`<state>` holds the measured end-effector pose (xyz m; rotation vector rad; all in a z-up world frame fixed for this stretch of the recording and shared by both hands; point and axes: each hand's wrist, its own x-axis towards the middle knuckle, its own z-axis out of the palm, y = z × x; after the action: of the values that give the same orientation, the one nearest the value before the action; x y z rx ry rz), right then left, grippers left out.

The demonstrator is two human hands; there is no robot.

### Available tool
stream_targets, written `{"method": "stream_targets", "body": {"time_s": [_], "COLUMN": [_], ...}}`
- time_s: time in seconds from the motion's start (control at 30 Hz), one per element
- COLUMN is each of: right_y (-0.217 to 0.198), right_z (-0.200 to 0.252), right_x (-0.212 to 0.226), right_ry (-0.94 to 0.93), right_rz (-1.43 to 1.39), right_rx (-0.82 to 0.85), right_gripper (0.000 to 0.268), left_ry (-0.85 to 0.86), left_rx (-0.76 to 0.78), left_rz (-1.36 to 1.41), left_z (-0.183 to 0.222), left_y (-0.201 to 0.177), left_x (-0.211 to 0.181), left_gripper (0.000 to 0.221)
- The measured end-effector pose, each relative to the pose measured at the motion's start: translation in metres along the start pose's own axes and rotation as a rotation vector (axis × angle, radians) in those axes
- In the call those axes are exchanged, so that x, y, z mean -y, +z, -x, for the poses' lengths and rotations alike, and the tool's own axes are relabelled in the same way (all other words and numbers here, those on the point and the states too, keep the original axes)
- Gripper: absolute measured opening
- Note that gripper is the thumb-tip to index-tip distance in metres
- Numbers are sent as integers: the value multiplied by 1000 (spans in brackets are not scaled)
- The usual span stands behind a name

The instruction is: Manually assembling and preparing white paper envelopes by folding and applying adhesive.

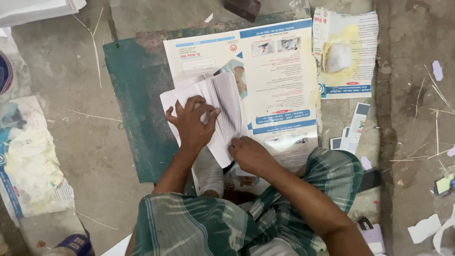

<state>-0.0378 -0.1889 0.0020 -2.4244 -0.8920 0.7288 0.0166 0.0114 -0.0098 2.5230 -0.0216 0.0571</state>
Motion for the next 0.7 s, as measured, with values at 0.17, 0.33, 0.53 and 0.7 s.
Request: {"method": "stream_targets", "body": {"time_s": [0.17,0.33,0.53,0.7], "right_y": [1,7,4,2], "right_z": [1,1,2,2], "right_x": [-1,-2,-1,0], "right_ry": [-8,-24,-4,-8], "right_rz": [18,61,80,48], "right_rx": [19,13,42,26], "right_gripper": [13,13,15,15], "left_ry": [-10,24,0,37], "left_rx": [8,0,12,-3], "left_rz": [-21,-56,-67,-90], "left_z": [3,-3,-2,-2], "left_y": [3,-4,-3,-2], "left_x": [3,-8,-9,-7], "left_gripper": [15,15,20,20]}}
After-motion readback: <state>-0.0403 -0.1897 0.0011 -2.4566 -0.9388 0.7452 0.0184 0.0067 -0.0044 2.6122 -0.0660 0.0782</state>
